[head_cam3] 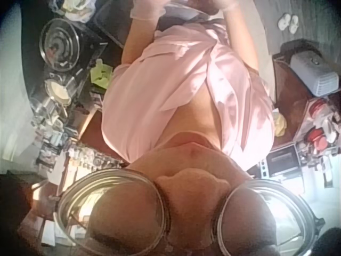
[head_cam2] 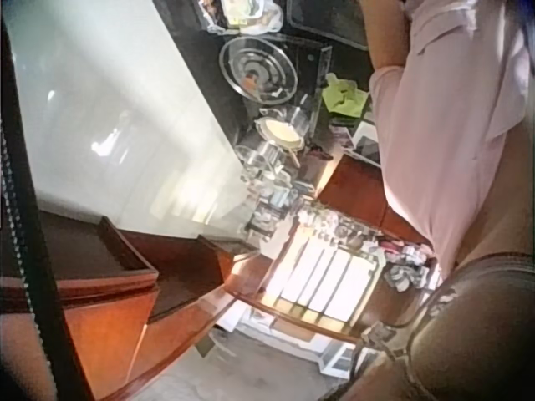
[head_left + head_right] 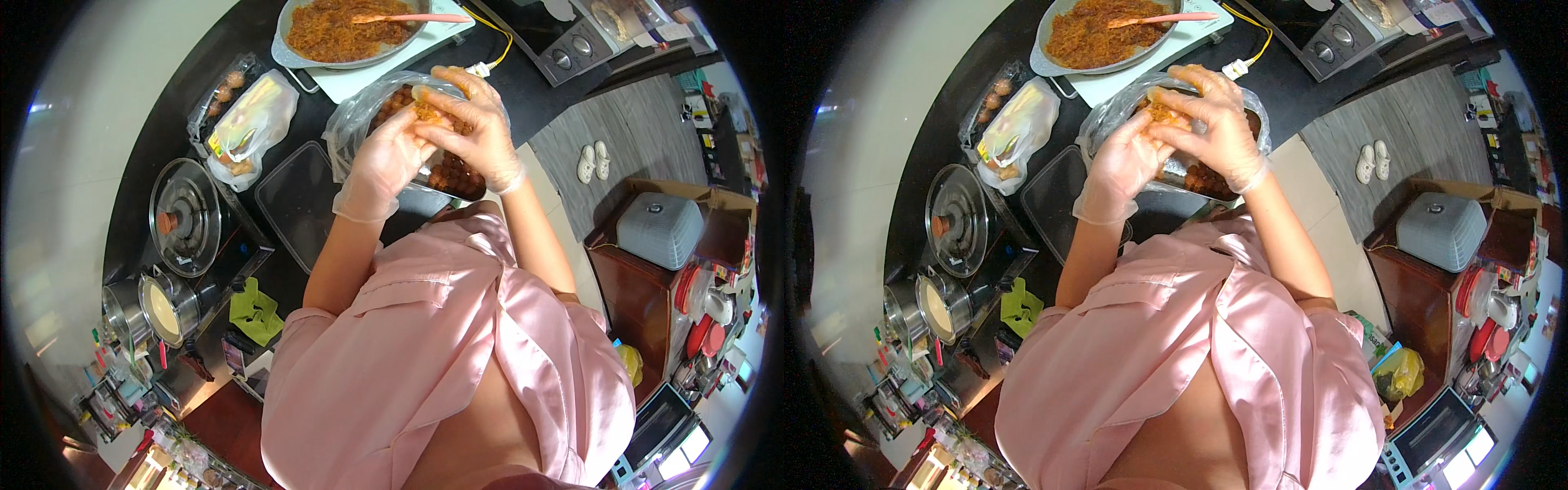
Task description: The person fills dough balls with meat filling using a spoon and shapes them by hand, then places the completed balls into a tray.
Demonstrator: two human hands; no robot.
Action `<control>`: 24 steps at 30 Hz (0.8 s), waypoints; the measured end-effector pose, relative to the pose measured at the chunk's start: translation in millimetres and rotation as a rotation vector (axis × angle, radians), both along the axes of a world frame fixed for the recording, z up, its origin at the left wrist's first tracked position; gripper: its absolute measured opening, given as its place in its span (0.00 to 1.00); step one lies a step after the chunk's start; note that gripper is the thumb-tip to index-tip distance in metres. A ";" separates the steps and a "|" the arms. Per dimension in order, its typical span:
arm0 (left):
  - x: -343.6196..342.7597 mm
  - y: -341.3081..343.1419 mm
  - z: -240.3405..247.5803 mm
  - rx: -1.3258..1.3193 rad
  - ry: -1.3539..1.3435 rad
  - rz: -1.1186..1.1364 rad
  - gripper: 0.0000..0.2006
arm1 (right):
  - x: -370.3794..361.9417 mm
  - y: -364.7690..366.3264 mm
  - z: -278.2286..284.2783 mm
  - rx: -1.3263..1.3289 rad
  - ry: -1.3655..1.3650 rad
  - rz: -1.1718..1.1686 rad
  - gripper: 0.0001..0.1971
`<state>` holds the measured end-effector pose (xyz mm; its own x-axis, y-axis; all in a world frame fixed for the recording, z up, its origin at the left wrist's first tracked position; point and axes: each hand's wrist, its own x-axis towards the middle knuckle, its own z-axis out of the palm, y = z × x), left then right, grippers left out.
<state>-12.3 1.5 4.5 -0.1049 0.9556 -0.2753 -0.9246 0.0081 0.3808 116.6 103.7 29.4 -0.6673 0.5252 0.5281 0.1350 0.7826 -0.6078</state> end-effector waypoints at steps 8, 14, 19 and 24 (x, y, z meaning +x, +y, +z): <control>0.7 -5.8 -1.9 0.053 0.092 0.044 0.19 | -4.4 -5.9 0.4 -0.152 0.075 -0.017 0.22; 12.4 -6.1 0.3 0.021 0.151 0.116 0.20 | -10.7 -15.3 -1.2 0.149 -0.006 -0.134 0.14; 8.4 -6.5 4.1 0.037 0.067 0.092 0.20 | -12.6 -11.2 -18.0 -0.725 0.170 0.035 0.13; 1.7 -8.2 4.1 0.014 0.033 0.078 0.20 | 1.7 0.0 -8.0 -1.047 0.286 0.304 0.15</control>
